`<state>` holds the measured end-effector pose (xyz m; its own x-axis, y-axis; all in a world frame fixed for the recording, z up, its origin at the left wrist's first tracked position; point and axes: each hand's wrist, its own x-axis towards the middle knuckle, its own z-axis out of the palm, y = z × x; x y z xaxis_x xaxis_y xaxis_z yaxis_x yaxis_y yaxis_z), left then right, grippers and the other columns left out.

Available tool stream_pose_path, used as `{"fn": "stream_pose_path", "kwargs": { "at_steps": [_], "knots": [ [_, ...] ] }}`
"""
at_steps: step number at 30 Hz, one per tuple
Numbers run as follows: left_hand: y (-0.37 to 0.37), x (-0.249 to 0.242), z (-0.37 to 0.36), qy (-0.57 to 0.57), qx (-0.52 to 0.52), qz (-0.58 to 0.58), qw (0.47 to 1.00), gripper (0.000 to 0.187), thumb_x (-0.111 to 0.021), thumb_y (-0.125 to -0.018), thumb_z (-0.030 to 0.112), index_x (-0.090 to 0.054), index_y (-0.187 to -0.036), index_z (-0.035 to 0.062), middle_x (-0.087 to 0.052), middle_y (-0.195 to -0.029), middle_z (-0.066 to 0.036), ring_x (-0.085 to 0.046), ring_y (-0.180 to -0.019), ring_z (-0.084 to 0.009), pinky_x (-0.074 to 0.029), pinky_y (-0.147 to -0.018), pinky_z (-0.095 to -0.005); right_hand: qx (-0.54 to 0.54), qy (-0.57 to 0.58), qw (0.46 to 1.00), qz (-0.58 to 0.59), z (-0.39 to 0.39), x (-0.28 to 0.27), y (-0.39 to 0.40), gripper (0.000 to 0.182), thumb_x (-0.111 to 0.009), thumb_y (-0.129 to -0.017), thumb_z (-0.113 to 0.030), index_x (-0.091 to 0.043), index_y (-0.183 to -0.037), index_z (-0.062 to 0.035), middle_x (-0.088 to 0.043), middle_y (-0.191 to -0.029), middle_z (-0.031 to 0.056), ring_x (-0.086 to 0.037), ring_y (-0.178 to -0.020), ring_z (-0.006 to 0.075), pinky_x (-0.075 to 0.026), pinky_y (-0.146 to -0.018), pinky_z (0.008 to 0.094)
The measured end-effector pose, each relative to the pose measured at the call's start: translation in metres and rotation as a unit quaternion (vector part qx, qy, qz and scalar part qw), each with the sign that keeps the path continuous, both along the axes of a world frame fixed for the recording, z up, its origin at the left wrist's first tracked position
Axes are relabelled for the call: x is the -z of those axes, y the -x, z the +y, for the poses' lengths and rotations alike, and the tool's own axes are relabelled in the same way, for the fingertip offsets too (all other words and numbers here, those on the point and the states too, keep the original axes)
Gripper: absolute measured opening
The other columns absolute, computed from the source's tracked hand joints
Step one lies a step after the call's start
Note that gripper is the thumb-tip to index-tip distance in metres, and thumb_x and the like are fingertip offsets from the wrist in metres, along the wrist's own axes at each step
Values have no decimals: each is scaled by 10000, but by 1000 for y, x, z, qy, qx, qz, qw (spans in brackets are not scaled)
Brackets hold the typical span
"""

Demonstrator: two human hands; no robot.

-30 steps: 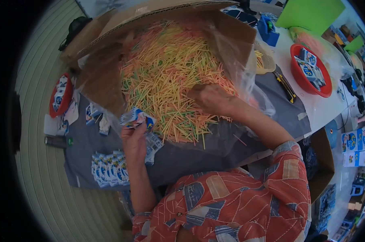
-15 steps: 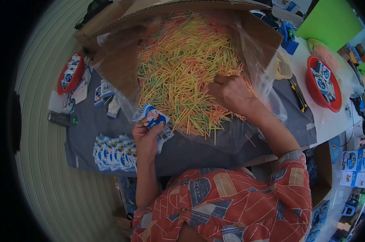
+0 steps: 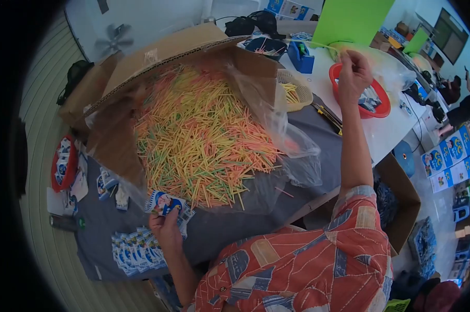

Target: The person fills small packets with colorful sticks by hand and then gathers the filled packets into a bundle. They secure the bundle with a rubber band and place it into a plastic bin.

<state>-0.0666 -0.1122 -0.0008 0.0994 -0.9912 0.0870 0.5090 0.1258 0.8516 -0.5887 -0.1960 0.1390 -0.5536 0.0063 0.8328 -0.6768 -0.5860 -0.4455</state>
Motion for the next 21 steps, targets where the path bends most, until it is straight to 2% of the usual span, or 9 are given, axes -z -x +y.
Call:
{"fn": "stream_pose_path", "kwargs": {
  "at_steps": [2,5,7,9,11,13,17,19,21],
  "knots": [
    [6,2,1,2,9,16,1000,326,-716,-785,-139,-677,-1084,-15,-697,-1107,-102,-665,-972,-155,-534,-869,-306,15,-183,979,86,-16,32,22,89,-714,-879,-50,-714,-966,-32,-712,-823,46,-628,-681,109,-489,-612,246],
    [14,6,6,19,2,-42,999,332,-693,-808,-136,-665,-1115,-14,-688,-1116,-91,-661,-993,-158,-531,-884,-307,29,-539,770,340,-16,66,12,197,-677,-868,-134,-727,-1027,-28,-730,-957,178,-676,-728,361,-534,-700,355],
    [16,0,15,63,-28,-144,987,304,-662,-825,-133,-674,-1104,-13,-687,-1098,-86,-668,-987,-183,-527,-885,-313,62,-458,766,446,-13,79,-12,175,-673,-892,-94,-717,-1052,-39,-731,-999,140,-709,-873,242,-544,-762,328],
    [9,-8,16,74,-80,-190,976,297,-650,-823,-132,-682,-1093,-13,-690,-1079,-90,-674,-973,-203,-524,-877,-318,-4,-408,872,271,-11,79,-31,196,-679,-900,-91,-712,-1083,-27,-729,-1044,138,-709,-908,231,-553,-775,336],
    [-4,-11,16,265,-97,-401,872,345,-695,-792,-131,-650,-1117,-25,-693,-986,-115,-668,-899,-175,-536,-827,-322,54,-338,916,210,7,64,-54,207,-675,-903,-43,-702,-1105,-8,-727,-1046,144,-708,-902,233,-562,-780,335],
    [-12,-14,24,257,-116,-426,860,377,-695,-785,-132,-643,-1145,-35,-691,-991,-124,-670,-895,-184,-532,-822,-321,-39,-206,970,122,19,54,-90,124,-654,-905,21,-701,-1020,26,-726,-956,138,-688,-828,186,-540,-716,280],
    [-15,-19,61,157,-156,-453,864,512,-691,-754,-138,-613,-1249,-29,-695,-1019,-133,-687,-894,-236,-524,-819,-323,-69,-217,925,303,47,30,-157,145,-669,-861,62,-691,-1001,30,-717,-896,146,-684,-783,230,-529,-677,300],
    [-23,-8,84,84,-158,-418,891,556,-681,-722,-108,-605,-1266,-19,-680,-963,-147,-674,-866,-269,-517,-800,-356,-100,-219,829,505,48,24,-179,178,-671,-807,105,-686,-962,19,-703,-862,146,-672,-739,267,-520,-655,323],
    [-35,0,92,20,-156,-372,915,602,-672,-690,-77,-597,-1284,-9,-664,-906,-161,-660,-838,-303,-510,-780,-389,-147,-232,828,488,44,32,-193,209,-675,-766,120,-681,-944,10,-686,-831,149,-659,-717,297,-513,-647,352]
  ]
}}
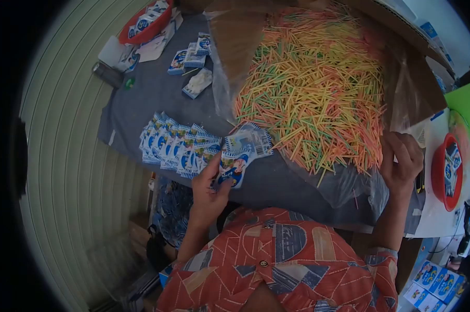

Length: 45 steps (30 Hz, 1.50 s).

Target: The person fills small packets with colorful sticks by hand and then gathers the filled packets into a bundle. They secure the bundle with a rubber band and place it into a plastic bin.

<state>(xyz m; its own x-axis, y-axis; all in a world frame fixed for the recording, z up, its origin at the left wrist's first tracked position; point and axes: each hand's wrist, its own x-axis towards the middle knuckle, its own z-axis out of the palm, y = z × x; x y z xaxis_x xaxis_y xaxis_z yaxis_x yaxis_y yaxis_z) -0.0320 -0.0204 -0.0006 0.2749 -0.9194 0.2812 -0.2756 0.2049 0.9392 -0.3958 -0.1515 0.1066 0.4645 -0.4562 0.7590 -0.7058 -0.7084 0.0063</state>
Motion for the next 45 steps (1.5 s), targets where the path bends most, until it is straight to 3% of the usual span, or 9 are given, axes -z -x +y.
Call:
{"fn": "stream_pose_path", "kwargs": {
  "at_steps": [2,5,15,24,28,34,39,43,45],
  "knots": [
    [-26,2,4,-39,2,-275,961,689,-661,-703,-61,-520,-1374,-3,-651,-886,-185,-625,-771,-327,-495,-719,-430,-7,-109,993,-42,-4,7,-10,206,-689,-761,108,-683,-940,6,-686,-823,143,-661,-718,283,-510,-645,351],
    [-33,1,2,-48,-47,-377,924,736,-646,-709,-59,-473,-1421,8,-642,-867,-188,-591,-733,-345,-476,-685,-465,-47,-149,988,-15,-5,14,-38,193,-697,-763,94,-687,-931,0,-686,-818,136,-661,-710,283,-510,-636,360],
    [-30,6,8,-48,-116,-358,925,764,-681,-744,-15,-433,-1465,39,-589,-974,-186,-585,-878,-361,-504,-761,-466,-397,-297,864,81,41,51,-186,273,-747,-772,-49,-674,-1035,-36,-671,-971,130,-677,-832,291,-545,-672,403],
    [-46,3,20,-66,-95,-397,911,752,-791,-736,71,-488,-1425,76,-548,-1111,-175,-546,-1022,-347,-491,-836,-434,-232,-189,934,194,4,90,-207,209,-600,-747,-41,-644,-951,-26,-596,-880,127,-641,-832,289,-533,-681,376],
    [-50,-1,18,-41,-79,-402,911,705,-808,-735,96,-528,-1381,60,-554,-1106,-159,-542,-1013,-332,-482,-838,-431,-193,-185,938,222,30,72,-208,202,-644,-774,-69,-651,-968,-15,-599,-863,137,-648,-810,293,-534,-667,398],
    [-150,-31,-14,80,-177,-425,884,680,-844,-749,236,-569,-1328,6,-606,-1035,-171,-546,-973,-309,-462,-832,-433,-267,-423,862,81,80,95,-249,346,-710,-880,-241,-619,-1072,31,-639,-935,197,-667,-799,381,-544,-681,448],
    [-263,-24,-73,-311,-117,-208,920,1138,-744,-666,743,-482,-1368,-113,-588,-1295,-271,-556,-1231,-374,-440,-1040,-401,-218,-469,855,45,76,102,-272,362,-706,-896,-271,-608,-1067,32,-653,-936,237,-655,-830,428,-535,-715,482],
    [-285,-20,-94,-386,-54,-230,892,1266,-709,-597,830,-455,-1387,-126,-527,-1368,-316,-527,-1296,-395,-426,-1078,-406,-214,-506,834,41,66,99,-279,341,-703,-902,-276,-605,-1020,29,-653,-921,239,-651,-839,432,-528,-721,481],
    [-283,-19,-98,-412,-2,-247,877,1172,-753,-664,730,-445,-1396,-132,-599,-1271,-289,-617,-1168,-359,-504,-971,-370,-230,-510,828,32,60,100,-286,329,-701,-900,-253,-572,-1015,27,-639,-945,246,-647,-855,432,-522,-729,483]
  ]
}}
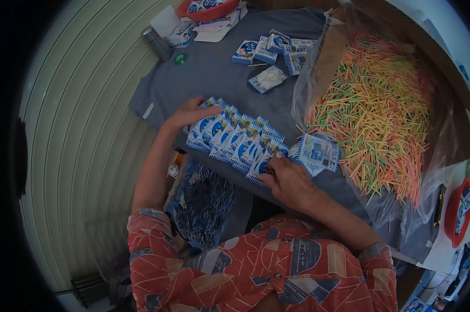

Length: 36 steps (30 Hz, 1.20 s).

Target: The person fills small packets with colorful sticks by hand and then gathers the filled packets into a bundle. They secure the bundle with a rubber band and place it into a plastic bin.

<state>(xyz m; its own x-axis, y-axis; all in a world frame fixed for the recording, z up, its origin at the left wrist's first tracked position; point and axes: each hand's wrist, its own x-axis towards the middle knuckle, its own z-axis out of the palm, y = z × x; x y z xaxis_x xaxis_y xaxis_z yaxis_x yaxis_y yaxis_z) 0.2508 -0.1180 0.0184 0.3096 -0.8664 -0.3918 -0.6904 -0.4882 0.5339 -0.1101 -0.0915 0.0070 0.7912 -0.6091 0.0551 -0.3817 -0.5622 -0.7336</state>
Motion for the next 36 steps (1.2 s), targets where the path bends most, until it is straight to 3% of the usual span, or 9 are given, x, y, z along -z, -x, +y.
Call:
{"fn": "stream_pose_path", "kwargs": {
  "at_steps": [3,10,16,22,24,25,27,33,36],
  "knots": [
    [16,-8,7,-11,30,49,998,1325,-752,-508,840,-479,-1370,-129,-517,-1362,-324,-521,-1282,-411,-399,-1097,-434,-2,13,1000,-6,-8,6,-15,320,-691,-901,-218,-532,-1034,26,-618,-980,254,-638,-867,442,-516,-737,492],
    [33,5,40,19,63,-104,992,1249,-820,-523,758,-497,-1351,-119,-438,-1413,-313,-459,-1298,-437,-393,-1095,-454,21,17,999,-28,-17,13,-39,267,-676,-908,-155,-497,-1032,1,-607,-934,235,-616,-840,432,-481,-698,485],
    [58,-23,62,46,1,121,992,1246,-898,-480,664,-453,-1353,-106,-504,-1354,-312,-515,-1278,-386,-423,-1069,-411,22,-63,995,-74,-31,13,-48,187,-636,-931,-144,-549,-886,16,-621,-830,229,-622,-784,417,-466,-673,490],
    [72,4,72,151,-43,-17,988,1030,-936,-539,496,-486,-1259,-87,-645,-1175,-210,-646,-1100,-311,-509,-954,-366,38,-43,995,-77,-34,14,-56,268,-720,-876,-183,-557,-777,5,-616,-711,191,-614,-671,394,-452,-604,471],
    [74,-3,75,162,-66,188,967,819,-935,-593,304,-506,-1199,-42,-664,-1102,-141,-661,-1019,-221,-529,-901,-333,36,-44,995,-83,-35,15,-56,272,-752,-849,-186,-562,-787,0,-613,-697,194,-605,-638,384,-449,-580,459],
    [75,-1,77,164,-66,187,966,819,-935,-593,304,-506,-1199,-42,-664,-1102,-141,-661,-1019,-221,-529,-901,-333,35,-42,995,-84,-35,16,-56,272,-752,-849,-186,-562,-787,0,-613,-697,194,-605,-638,384,-449,-580,459],
    [78,6,84,208,-67,341,914,672,-902,-621,139,-515,-1150,-8,-667,-1043,-99,-649,-962,-147,-537,-852,-308,47,-62,991,-112,-33,22,-55,287,-767,-838,-184,-552,-779,-3,-602,-672,174,-618,-617,323,-457,-572,417],
    [91,21,115,297,-56,259,917,643,-869,-677,42,-463,-1174,30,-667,-1032,-77,-661,-950,-133,-560,-819,-310,94,-276,932,-214,-27,50,-50,335,-836,-770,-99,-520,-862,-37,-612,-725,38,-629,-714,87,-491,-612,270],
    [96,36,129,354,-59,275,892,603,-859,-673,48,-463,-1127,36,-663,-990,-74,-657,-953,-128,-554,-814,-308,104,-376,871,-297,-18,50,-53,407,-866,-722,-51,-508,-915,-49,-625,-796,23,-626,-756,67,-505,-643,246]
  ]
}}
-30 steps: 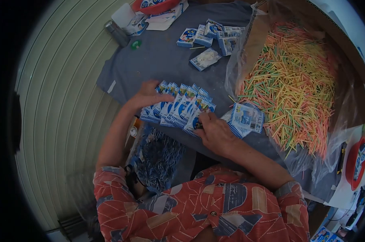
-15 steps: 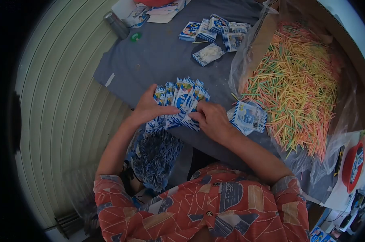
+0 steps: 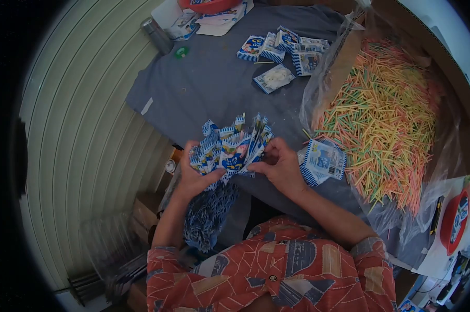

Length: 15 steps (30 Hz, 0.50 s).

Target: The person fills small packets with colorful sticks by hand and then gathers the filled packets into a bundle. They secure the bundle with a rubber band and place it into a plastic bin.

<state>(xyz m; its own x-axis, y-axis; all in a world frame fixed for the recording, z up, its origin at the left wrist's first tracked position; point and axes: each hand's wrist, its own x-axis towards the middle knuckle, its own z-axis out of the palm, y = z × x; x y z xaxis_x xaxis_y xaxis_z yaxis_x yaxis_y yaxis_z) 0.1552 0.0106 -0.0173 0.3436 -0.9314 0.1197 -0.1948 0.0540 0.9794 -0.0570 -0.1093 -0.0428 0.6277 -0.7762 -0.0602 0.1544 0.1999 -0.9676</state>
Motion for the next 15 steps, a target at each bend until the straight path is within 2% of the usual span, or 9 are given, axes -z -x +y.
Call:
{"fn": "stream_pose_path", "kwargs": {
  "at_steps": [4,6,7,8,9,10,12,13,15],
  "knots": [
    [12,14,13,85,-24,74,993,677,-867,-675,40,-418,-1181,60,-640,-1071,-92,-647,-1039,-153,-547,-870,-320,-8,38,999,-26,2,-13,0,424,-867,-721,-42,-512,-952,-50,-629,-856,23,-637,-790,79,-523,-685,254],
    [14,10,15,108,-27,73,991,695,-875,-674,53,-403,-1185,53,-617,-1129,-104,-636,-1073,-168,-537,-893,-330,-32,240,968,57,-2,-36,9,458,-876,-715,-43,-537,-1023,-46,-620,-903,18,-651,-829,103,-536,-726,278],
    [12,7,16,144,-19,12,989,701,-879,-673,65,-396,-1181,49,-613,-1135,-112,-630,-1086,-179,-532,-906,-343,-30,242,968,59,-7,-48,13,458,-876,-715,-43,-537,-1023,-46,-620,-903,18,-651,-829,103,-536,-726,278],
    [10,6,16,180,-12,-50,982,708,-884,-672,77,-389,-1177,45,-608,-1140,-119,-624,-1099,-189,-527,-919,-357,-31,333,942,32,-14,-60,16,525,-891,-696,-50,-532,-1078,-42,-622,-971,33,-649,-889,116,-535,-786,289],
    [10,4,9,250,-14,13,968,709,-905,-668,128,-388,-1146,44,-617,-1121,-151,-634,-1099,-226,-510,-946,-384,-32,422,906,4,-19,-68,16,594,-906,-676,-56,-527,-1134,-38,-624,-1038,48,-647,-949,129,-534,-845,300],
    [10,-2,2,255,-10,14,967,709,-905,-668,128,-388,-1146,44,-617,-1121,-151,-634,-1099,-226,-510,-946,-384,-28,426,904,6,-21,-71,13,594,-906,-676,-56,-527,-1134,-38,-624,-1038,48,-647,-949,129,-534,-845,300],
    [10,-19,-17,361,2,-114,926,714,-919,-664,171,-387,-1128,68,-603,-1129,-179,-632,-1101,-264,-493,-945,-401,50,249,946,-201,-26,-80,5,840,-931,-631,-67,-467,-1329,-11,-606,-1197,74,-612,-1085,158,-484,-986,326],
    [11,-11,-32,396,5,-75,915,748,-937,-649,207,-387,-1140,85,-582,-1171,-197,-625,-1098,-292,-489,-921,-411,1,130,973,-192,-24,-106,8,1054,-938,-613,-54,-339,-1478,-1,-552,-1349,80,-553,-1192,165,-411,-1083,336],
    [8,2,-47,376,25,-100,921,739,-932,-641,189,-400,-1145,93,-559,-1220,-210,-608,-1106,-309,-484,-907,-421,-28,189,974,-122,-48,-101,10,1098,-928,-616,-26,-292,-1511,-5,-552,-1361,80,-547,-1210,167,-414,-1080,337]
  ]
}}
